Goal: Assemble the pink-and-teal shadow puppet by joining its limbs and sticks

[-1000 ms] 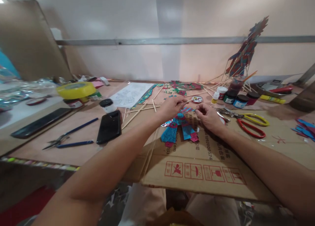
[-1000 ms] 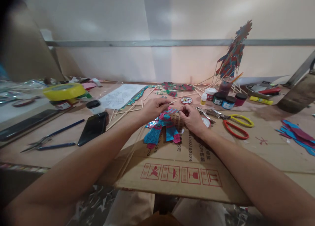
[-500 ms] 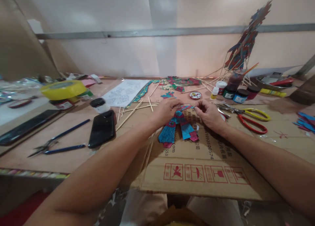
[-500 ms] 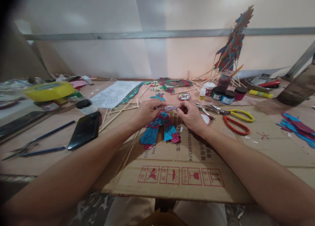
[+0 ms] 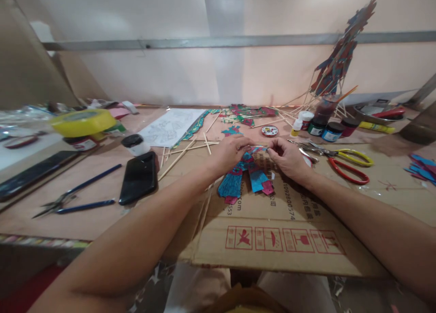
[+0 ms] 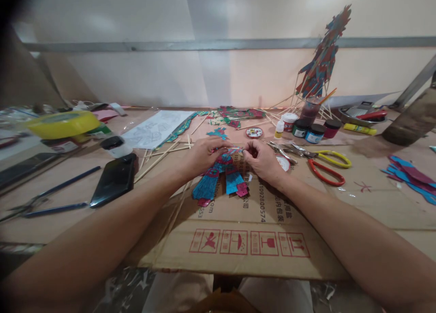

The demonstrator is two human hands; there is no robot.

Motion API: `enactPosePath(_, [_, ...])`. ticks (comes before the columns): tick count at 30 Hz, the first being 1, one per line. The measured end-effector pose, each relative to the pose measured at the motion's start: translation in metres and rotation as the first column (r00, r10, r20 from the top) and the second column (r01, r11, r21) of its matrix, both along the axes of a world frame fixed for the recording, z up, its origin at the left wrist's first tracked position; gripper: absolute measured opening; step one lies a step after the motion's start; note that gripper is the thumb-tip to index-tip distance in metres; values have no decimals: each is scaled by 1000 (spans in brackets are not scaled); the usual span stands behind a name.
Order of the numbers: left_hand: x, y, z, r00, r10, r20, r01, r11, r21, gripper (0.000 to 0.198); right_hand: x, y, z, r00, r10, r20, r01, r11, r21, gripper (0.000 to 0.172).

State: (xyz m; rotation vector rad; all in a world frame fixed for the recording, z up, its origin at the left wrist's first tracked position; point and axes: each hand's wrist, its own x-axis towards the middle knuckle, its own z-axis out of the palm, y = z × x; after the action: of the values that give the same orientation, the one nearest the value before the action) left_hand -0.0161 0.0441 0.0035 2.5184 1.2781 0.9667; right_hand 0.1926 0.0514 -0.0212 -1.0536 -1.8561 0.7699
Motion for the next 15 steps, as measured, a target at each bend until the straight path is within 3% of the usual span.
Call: enactPosePath(15, [-5,3,-3,998,-16,-56,19,998,55,26,-2,-6,6,999,-5,33,4,1000,23,7])
